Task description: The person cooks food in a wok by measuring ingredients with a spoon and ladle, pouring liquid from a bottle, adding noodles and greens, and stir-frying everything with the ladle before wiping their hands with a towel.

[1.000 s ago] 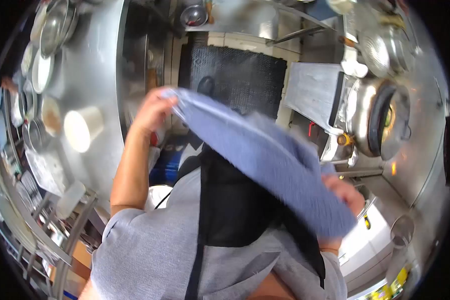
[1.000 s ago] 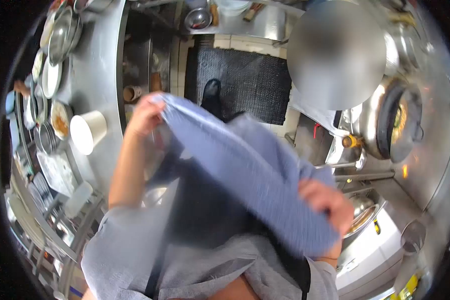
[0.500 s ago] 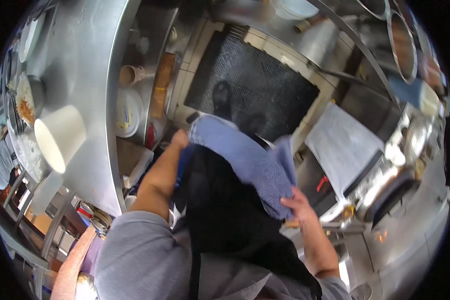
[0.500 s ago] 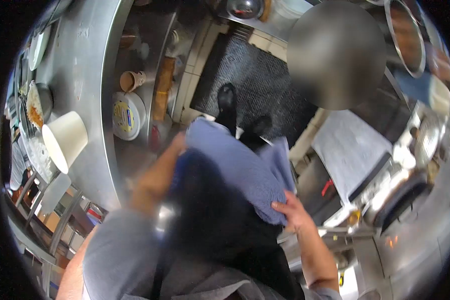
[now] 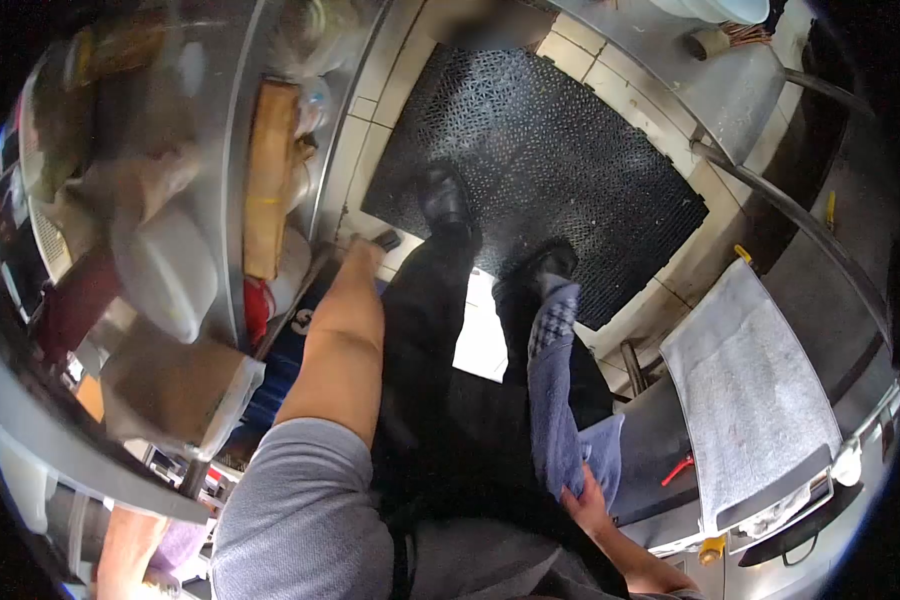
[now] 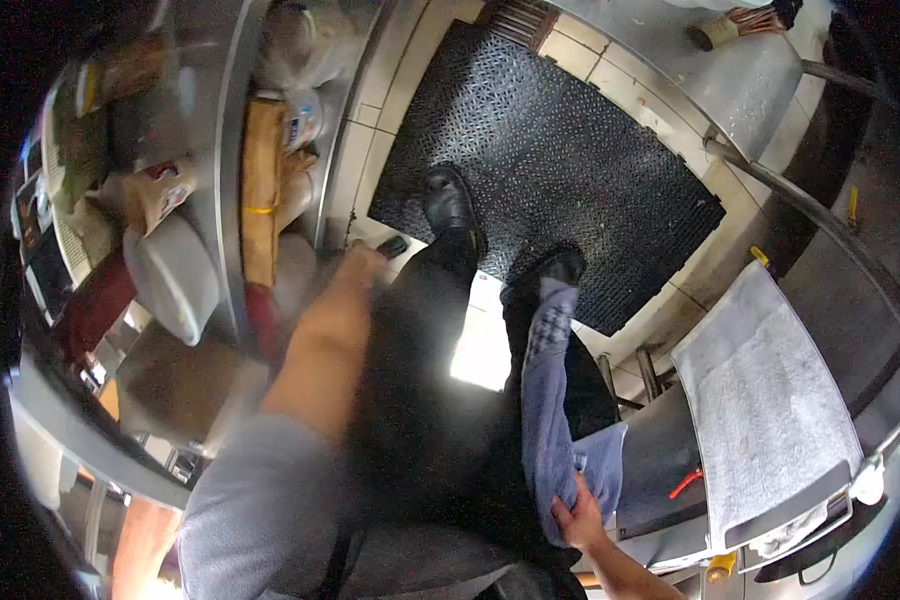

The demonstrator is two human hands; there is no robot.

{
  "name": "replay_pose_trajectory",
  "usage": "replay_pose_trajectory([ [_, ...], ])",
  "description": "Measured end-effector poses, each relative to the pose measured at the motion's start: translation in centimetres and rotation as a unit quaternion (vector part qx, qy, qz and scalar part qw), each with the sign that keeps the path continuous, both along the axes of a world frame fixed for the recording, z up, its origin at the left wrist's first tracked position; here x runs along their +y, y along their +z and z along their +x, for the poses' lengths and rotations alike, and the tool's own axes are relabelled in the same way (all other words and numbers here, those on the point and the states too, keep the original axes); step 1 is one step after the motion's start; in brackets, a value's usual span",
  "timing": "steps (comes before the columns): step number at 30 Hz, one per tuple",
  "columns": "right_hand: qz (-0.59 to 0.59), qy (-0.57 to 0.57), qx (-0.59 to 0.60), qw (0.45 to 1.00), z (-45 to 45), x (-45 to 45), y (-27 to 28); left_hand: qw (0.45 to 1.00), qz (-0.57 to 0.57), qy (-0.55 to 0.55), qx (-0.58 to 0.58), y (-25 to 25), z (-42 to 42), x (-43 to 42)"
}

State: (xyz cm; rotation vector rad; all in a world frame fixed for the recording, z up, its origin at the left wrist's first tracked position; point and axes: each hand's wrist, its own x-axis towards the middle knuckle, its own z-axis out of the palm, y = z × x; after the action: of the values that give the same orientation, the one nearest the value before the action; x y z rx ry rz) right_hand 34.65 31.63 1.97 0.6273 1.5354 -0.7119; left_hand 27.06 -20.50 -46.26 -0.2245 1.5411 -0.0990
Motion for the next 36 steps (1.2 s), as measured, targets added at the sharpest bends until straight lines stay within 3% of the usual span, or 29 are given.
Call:
replay_pose_trajectory([
  [1,-0.020,-0.027,0.009,0.999,-0.2,-0.1,0.0,0.935,0.144,-0.318,-0.063,1.1,-0.5,-0.5],
  [2,-0.033,-0.015,0.016,0.999,-0.6,-0.4,-0.3,0.934,0.149,-0.319,-0.065,-0.5,0.3,-1.4],
  [3,-0.029,-0.015,0.015,0.999,-1.5,-0.5,-0.4,0.994,0.016,-0.103,0.014,-2.1,0.9,-2.2],
  [4,-0.007,-0.005,-0.056,0.998,-3.7,-1.5,0.0,0.982,-0.118,0.120,0.089,-3.7,1.7,-2.5],
  [6,0.005,0.103,-0.014,0.995,-1.9,-0.7,-0.3,0.974,-0.135,0.139,0.120,-3.5,1.7,-1.4],
  [7,0.006,0.104,-0.017,0.994,0.4,1.0,-0.4,0.962,-0.155,0.159,0.157,-3.8,1.6,-1.1],
  [10,0.005,0.105,-0.036,0.994,1.8,2.5,-0.7,0.967,-0.176,0.091,0.163,-10.8,6.0,-0.9],
  [11,0.018,0.086,-0.059,0.994,0.7,2.0,-0.8,0.967,-0.181,0.069,0.165,-11.9,6.3,-0.5],
  [13,0.032,0.046,-0.094,0.994,0.3,2.0,-0.7,0.947,-0.171,0.161,0.218,-9.5,3.1,0.9],
  [14,0.037,0.031,-0.108,0.993,0.3,2.2,-0.8,0.948,-0.171,0.162,0.213,-10.7,3.9,0.7],
  [16,0.049,-0.001,-0.132,0.990,0.5,2.7,-1.0,0.975,-0.077,0.044,0.205,-11.5,3.8,0.0],
  [21,0.099,-0.137,-0.160,0.973,2.9,3.2,-0.9,0.978,-0.146,0.057,0.140,-13.7,2.4,-0.4],
  [23,0.197,-0.399,-0.204,0.872,6.6,3.9,-0.3,0.975,-0.128,-0.008,0.183,-12.4,2.5,0.1],
  [24,0.201,-0.436,-0.197,0.855,7.9,3.8,0.2,0.977,-0.075,-0.020,0.196,-11.6,2.8,-0.8],
  [25,0.061,-0.282,-0.131,0.948,4.2,1.9,0.1,0.976,-0.086,0.022,0.197,-10.8,2.0,-1.2],
  [26,-0.047,-0.129,-0.017,0.990,0.4,0.0,-0.1,0.973,-0.097,0.064,0.198,-9.8,0.9,-1.4],
  [27,-0.023,-0.100,-0.035,0.994,-1.9,-1.0,-0.3,0.955,-0.168,0.165,0.182,-8.9,-0.6,-0.8],
  [28,0.005,-0.074,-0.049,0.996,-3.3,-1.8,0.1,0.963,-0.082,0.070,0.245,-7.5,0.3,-2.5],
  [29,0.020,-0.096,-0.036,0.995,-2.8,-2.0,0.6,0.949,0.012,-0.021,0.315,-6.0,1.1,-3.4],
  [30,0.042,-0.118,-0.014,0.992,-1.2,-2.0,1.1,0.941,0.006,-0.070,0.331,-4.4,0.7,-3.8],
  [31,0.051,-0.131,0.086,0.986,0.2,-2.3,1.4,0.930,-0.002,-0.120,0.347,-2.7,0.2,-4.1],
  [32,0.058,-0.138,0.185,0.971,1.3,-3.0,1.4,0.927,-0.004,-0.133,0.351,-1.3,-0.9,-4.6],
  [34,0.070,-0.079,0.250,0.963,1.4,-3.0,1.7,0.936,0.002,-0.117,0.333,2.1,-3.0,-5.0],
  [36,0.092,-0.128,0.296,0.942,3.1,-2.4,1.9,0.934,0.044,-0.134,0.330,6.1,-4.9,-4.4],
])
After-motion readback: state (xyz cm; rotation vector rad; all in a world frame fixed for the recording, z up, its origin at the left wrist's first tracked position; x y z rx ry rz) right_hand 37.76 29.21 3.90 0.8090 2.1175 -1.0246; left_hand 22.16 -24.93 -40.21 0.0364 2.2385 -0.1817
